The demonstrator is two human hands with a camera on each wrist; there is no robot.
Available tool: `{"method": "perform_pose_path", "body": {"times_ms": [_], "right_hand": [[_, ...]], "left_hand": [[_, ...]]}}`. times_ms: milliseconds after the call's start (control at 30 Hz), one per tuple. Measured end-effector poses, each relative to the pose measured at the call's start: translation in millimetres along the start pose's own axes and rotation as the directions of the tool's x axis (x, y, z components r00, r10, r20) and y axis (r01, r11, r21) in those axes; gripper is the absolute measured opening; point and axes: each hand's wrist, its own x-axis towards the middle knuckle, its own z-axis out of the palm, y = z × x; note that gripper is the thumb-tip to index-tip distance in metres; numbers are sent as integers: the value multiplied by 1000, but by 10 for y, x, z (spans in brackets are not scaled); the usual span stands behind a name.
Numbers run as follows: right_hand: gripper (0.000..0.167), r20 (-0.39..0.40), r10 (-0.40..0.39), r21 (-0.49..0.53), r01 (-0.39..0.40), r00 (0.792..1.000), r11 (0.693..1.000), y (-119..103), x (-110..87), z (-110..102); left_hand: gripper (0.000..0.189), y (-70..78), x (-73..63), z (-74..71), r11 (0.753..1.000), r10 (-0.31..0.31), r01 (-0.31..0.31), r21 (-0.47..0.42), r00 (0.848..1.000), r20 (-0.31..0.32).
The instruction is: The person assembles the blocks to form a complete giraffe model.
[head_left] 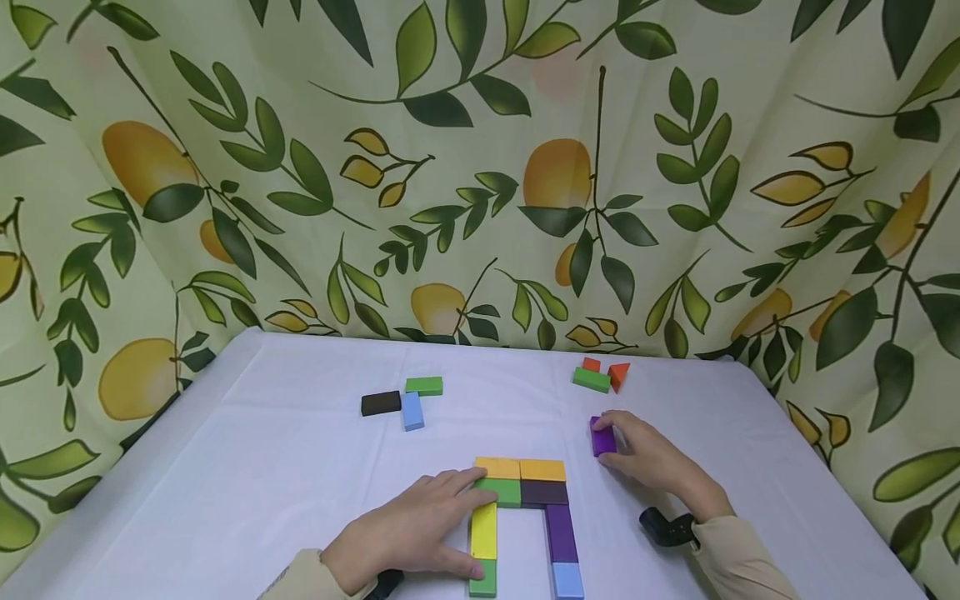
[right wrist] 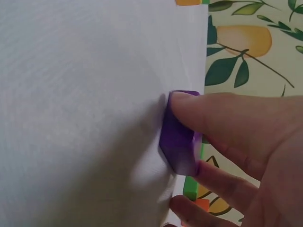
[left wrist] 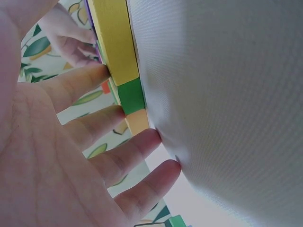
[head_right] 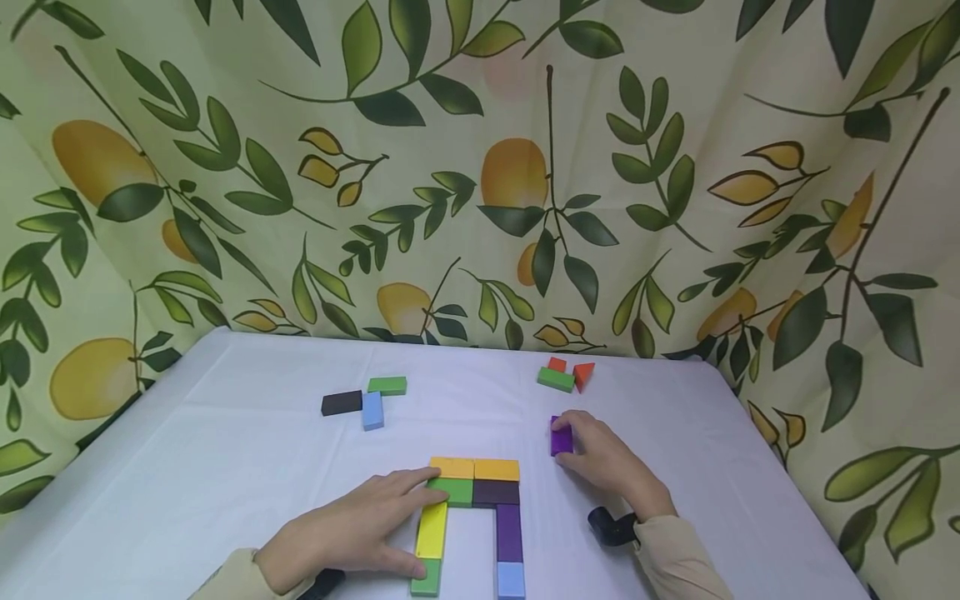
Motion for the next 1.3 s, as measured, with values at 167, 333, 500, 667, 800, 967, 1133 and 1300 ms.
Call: {"method": "perform_pose_path", "body": {"times_ms": [167, 333, 500, 667, 800, 967, 1133, 1300], "right_hand": [[51, 38, 12, -42, -10, 999, 999, -26, -4, -19], [53, 100, -8, -63, 15, 995, 998, -59, -10, -42], [50, 143, -36, -83, 48, 989, 995, -93, -33, -51], [53, 154, -59, -48, 67, 986, 997, -139, -46, -45], [55, 161, -48, -9, 51, 986, 999, -198, -45, -34], [54, 155, -31, 3, 31, 987, 1000, -236, -44, 3], [54, 150, -29, -5, 30, 988, 1000, -239, -51, 27], [53, 157, -46, 0, 47, 987, 999, -231, -48, 35]], "left_hand": [[76, -7, 7, 4, 1000, 5, -5, 6, 1000, -2], [76, -4, 5, 6, 1000, 9, -9, 7, 1000, -7], [76, -1, 1, 3, 1000, 7, -7, 5, 1000, -7], [76, -1, 4, 5, 1000, 6, -6, 8, 1000, -8], [76, -3, 2, 3, 1000, 8, -8, 9, 1000, -8], [76, -5, 4, -3, 1000, 8, -8, 10, 1000, -4], [75, -9, 7, -2, 1000, 8, -8, 8, 1000, -3], [75, -11, 3, 0, 1000, 9, -9, 7, 1000, -5]]}}
